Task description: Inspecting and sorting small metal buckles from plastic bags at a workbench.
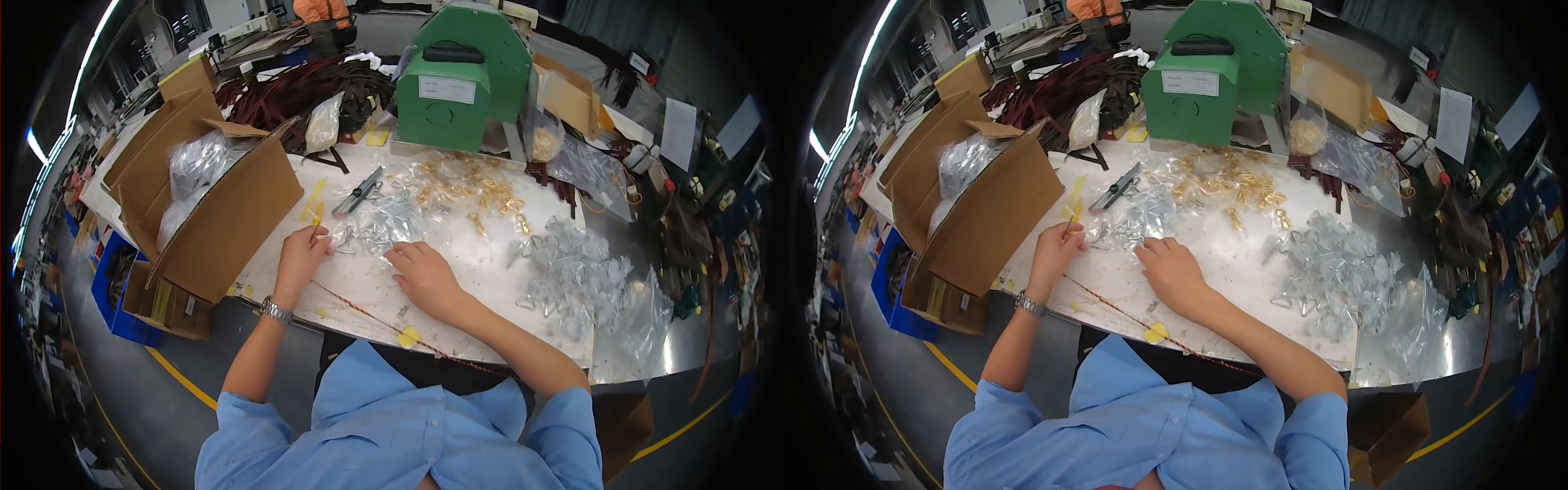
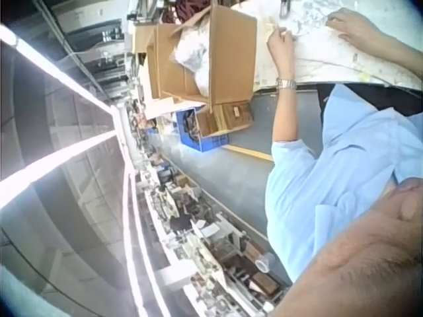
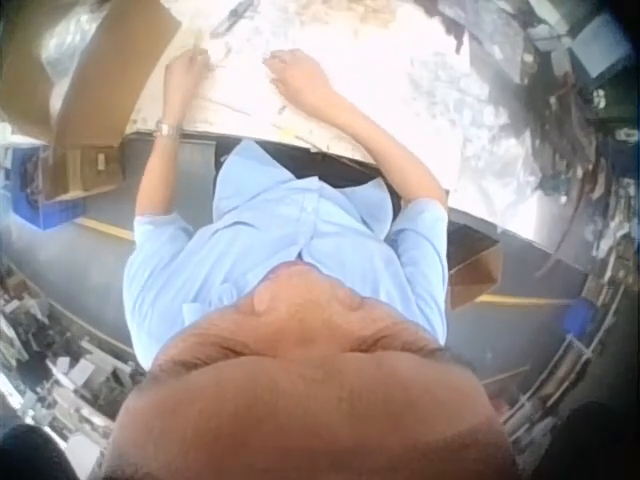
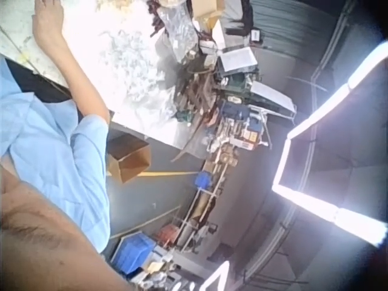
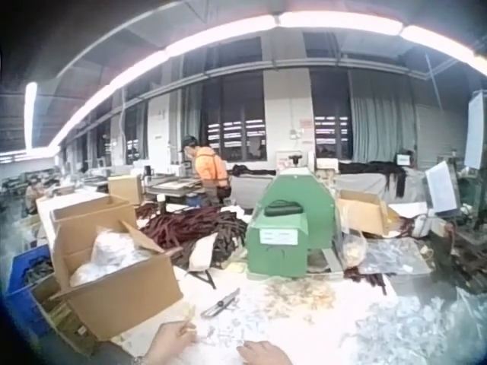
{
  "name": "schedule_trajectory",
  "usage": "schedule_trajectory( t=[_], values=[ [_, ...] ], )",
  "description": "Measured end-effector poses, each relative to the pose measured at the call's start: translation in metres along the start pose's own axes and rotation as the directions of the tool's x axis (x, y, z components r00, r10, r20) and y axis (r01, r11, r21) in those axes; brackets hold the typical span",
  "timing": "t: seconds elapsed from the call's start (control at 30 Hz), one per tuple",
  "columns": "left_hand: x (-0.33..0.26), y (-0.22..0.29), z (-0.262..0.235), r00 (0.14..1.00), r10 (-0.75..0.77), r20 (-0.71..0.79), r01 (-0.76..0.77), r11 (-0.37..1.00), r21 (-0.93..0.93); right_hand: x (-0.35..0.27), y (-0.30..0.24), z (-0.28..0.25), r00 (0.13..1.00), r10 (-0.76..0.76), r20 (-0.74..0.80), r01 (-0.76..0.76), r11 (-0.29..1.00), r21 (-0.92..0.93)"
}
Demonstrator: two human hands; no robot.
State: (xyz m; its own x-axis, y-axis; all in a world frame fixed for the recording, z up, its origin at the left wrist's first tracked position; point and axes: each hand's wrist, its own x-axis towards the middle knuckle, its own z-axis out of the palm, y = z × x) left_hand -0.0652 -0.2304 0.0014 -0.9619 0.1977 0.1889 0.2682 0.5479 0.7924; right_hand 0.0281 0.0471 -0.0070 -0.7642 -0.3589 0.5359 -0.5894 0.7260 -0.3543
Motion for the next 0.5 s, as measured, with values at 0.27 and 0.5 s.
schedule_trajectory(
  t=[0.27,0.5],
  values=[
    [-0.004,0.027,0.016,0.877,0.35,0.328,-0.479,0.598,0.643,-0.003,0.006,0.009,0.996,-0.003,0.086,0.011,0.996,-0.094],
    [0.012,0.023,0.015,0.774,0.406,0.486,-0.632,0.443,0.636,-0.008,0.003,0.012,0.997,0.006,0.071,0.003,0.991,-0.133]
  ],
)
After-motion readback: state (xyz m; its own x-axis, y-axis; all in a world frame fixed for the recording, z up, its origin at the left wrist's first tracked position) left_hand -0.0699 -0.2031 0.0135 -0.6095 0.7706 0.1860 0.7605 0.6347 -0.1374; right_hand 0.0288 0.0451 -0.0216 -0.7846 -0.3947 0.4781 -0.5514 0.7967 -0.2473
